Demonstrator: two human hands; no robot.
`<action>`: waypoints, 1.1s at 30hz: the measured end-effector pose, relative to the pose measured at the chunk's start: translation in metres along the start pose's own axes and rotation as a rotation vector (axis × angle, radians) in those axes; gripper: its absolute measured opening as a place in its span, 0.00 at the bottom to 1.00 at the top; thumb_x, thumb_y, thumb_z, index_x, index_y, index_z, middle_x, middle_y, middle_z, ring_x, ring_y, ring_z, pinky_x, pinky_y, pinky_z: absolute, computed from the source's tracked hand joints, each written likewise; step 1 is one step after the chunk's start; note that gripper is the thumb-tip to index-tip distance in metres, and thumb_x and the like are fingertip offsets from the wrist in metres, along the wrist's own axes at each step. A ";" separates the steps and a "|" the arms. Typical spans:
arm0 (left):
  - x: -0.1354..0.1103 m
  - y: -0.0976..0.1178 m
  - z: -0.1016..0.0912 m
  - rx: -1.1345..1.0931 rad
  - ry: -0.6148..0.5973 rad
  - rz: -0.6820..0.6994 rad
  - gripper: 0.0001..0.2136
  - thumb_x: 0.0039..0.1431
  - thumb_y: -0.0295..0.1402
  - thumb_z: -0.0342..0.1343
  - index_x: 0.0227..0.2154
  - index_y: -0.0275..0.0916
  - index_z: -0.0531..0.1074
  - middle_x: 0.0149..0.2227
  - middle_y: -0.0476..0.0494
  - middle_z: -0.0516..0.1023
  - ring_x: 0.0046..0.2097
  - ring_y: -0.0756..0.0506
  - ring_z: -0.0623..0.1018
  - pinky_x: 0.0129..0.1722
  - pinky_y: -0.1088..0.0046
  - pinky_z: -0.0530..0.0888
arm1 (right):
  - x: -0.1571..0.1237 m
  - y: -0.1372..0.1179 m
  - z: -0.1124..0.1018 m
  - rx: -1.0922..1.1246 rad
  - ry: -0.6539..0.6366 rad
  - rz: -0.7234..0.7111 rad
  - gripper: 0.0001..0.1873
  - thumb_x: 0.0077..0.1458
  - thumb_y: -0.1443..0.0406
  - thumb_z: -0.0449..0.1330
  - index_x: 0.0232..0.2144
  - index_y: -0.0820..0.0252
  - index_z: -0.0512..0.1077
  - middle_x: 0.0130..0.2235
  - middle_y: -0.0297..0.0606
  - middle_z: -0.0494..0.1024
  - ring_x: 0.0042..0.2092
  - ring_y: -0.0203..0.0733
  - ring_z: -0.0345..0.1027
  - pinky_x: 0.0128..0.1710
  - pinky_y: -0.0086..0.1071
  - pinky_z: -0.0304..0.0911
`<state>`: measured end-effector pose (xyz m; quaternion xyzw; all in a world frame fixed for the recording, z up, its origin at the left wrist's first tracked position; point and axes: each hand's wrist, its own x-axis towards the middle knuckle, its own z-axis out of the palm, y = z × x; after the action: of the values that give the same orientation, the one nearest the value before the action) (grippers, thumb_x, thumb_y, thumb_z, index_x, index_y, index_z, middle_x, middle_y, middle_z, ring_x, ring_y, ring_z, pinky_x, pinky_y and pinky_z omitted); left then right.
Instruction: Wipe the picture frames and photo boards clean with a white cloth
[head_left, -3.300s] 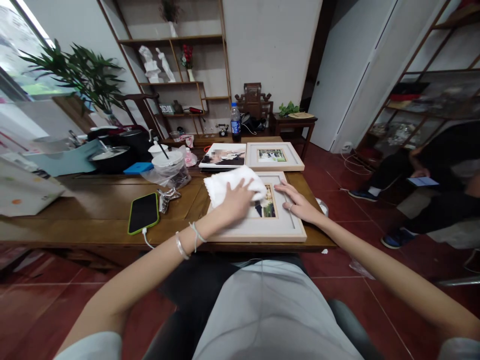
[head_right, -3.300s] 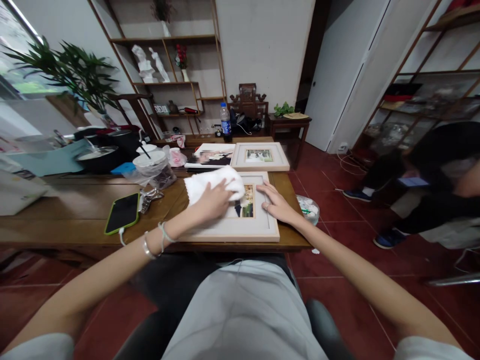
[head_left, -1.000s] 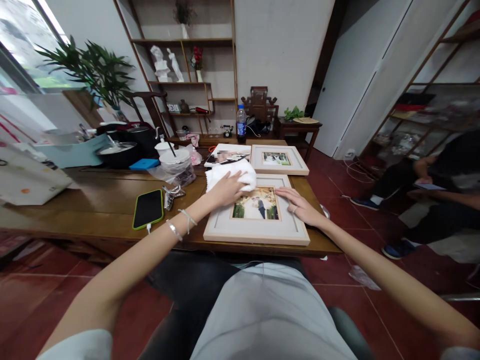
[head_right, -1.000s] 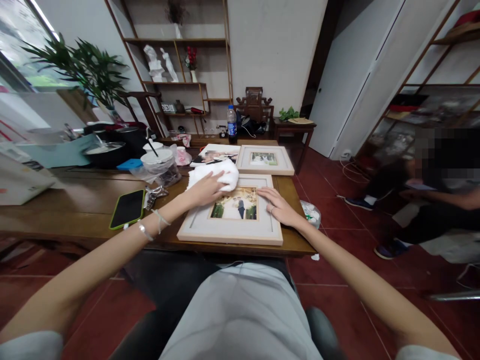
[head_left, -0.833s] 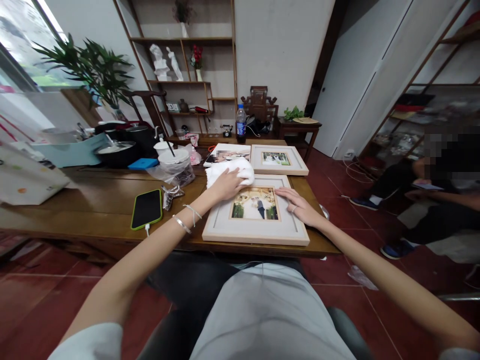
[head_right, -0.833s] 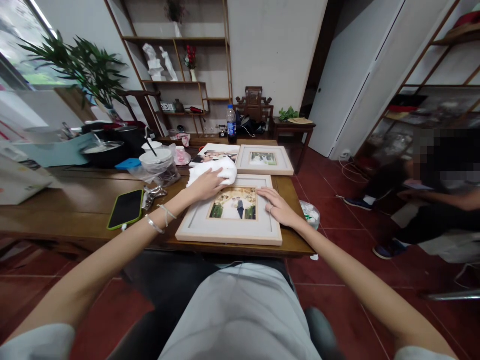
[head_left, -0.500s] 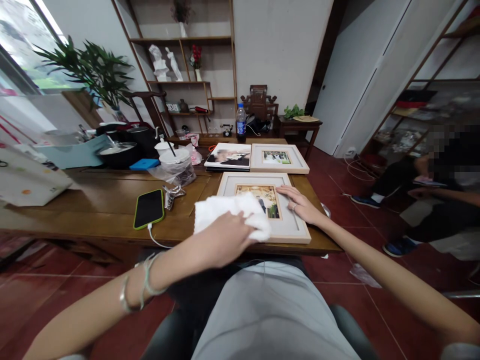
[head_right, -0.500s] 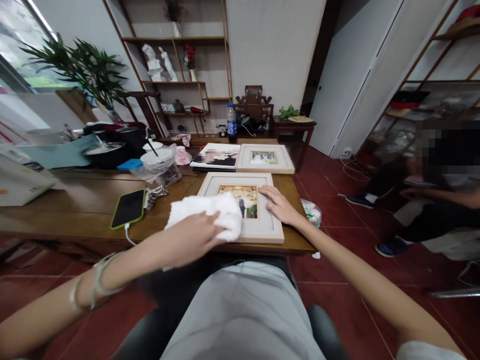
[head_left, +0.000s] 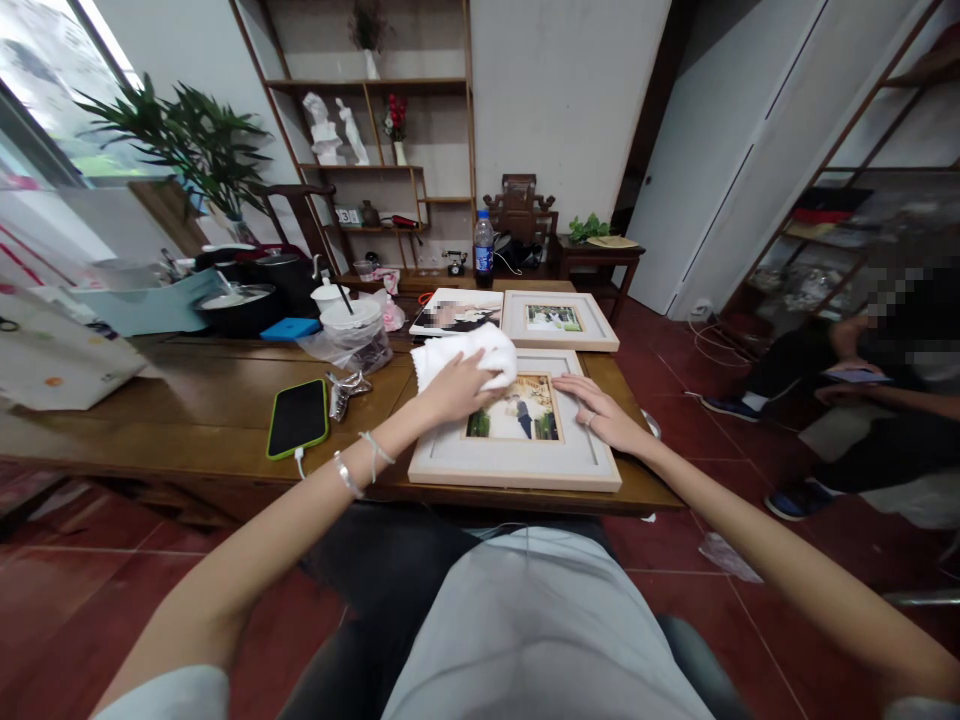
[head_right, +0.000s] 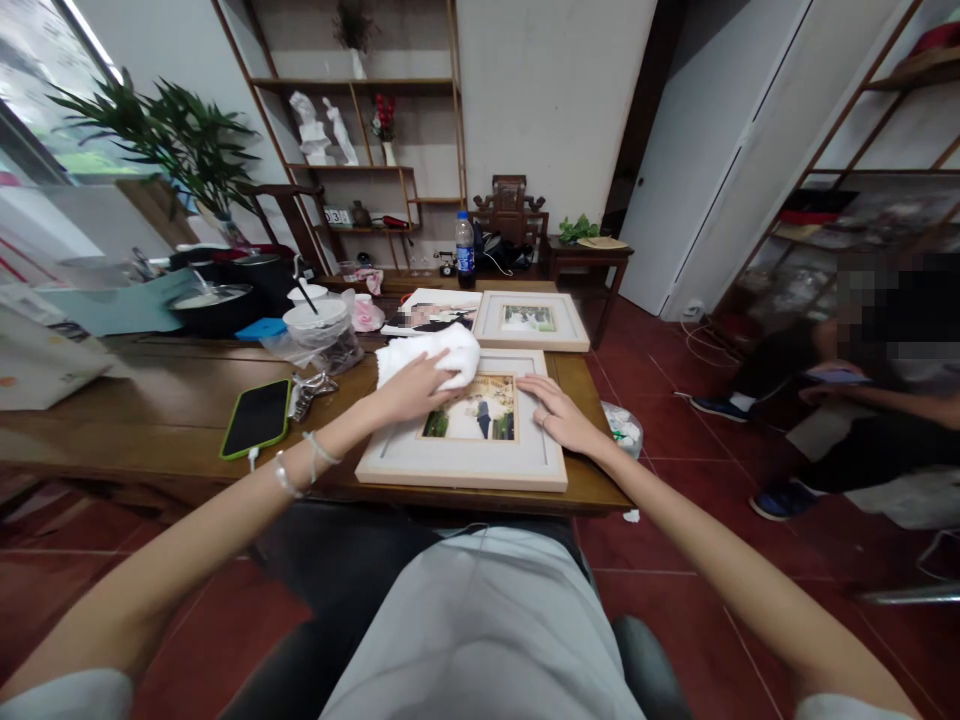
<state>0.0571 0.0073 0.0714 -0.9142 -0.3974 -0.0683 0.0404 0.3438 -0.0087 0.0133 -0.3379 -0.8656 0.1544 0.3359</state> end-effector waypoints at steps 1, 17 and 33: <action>0.009 -0.010 0.002 0.007 0.026 -0.014 0.18 0.65 0.41 0.40 0.47 0.38 0.70 0.57 0.39 0.66 0.65 0.39 0.51 0.60 0.54 0.51 | 0.000 0.000 0.000 0.001 -0.002 0.006 0.27 0.52 0.66 0.52 0.56 0.52 0.62 0.59 0.40 0.63 0.62 0.50 0.50 0.61 0.53 0.45; -0.058 0.086 -0.065 -0.035 -0.289 0.267 0.15 0.64 0.35 0.42 0.37 0.38 0.74 0.36 0.39 0.78 0.36 0.42 0.77 0.37 0.68 0.69 | -0.001 0.000 0.000 -0.012 0.000 0.022 0.29 0.49 0.70 0.51 0.55 0.56 0.62 0.59 0.43 0.63 0.62 0.50 0.50 0.61 0.52 0.45; 0.020 0.032 -0.002 0.016 -0.065 -0.005 0.20 0.66 0.41 0.37 0.54 0.41 0.63 0.64 0.35 0.50 0.65 0.35 0.47 0.57 0.50 0.55 | 0.000 -0.002 -0.001 -0.005 -0.006 -0.003 0.26 0.54 0.64 0.52 0.56 0.57 0.62 0.59 0.45 0.63 0.62 0.51 0.50 0.61 0.52 0.45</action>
<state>0.0933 -0.0003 0.0761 -0.9147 -0.4011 -0.0357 0.0345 0.3437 -0.0106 0.0153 -0.3369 -0.8675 0.1529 0.3326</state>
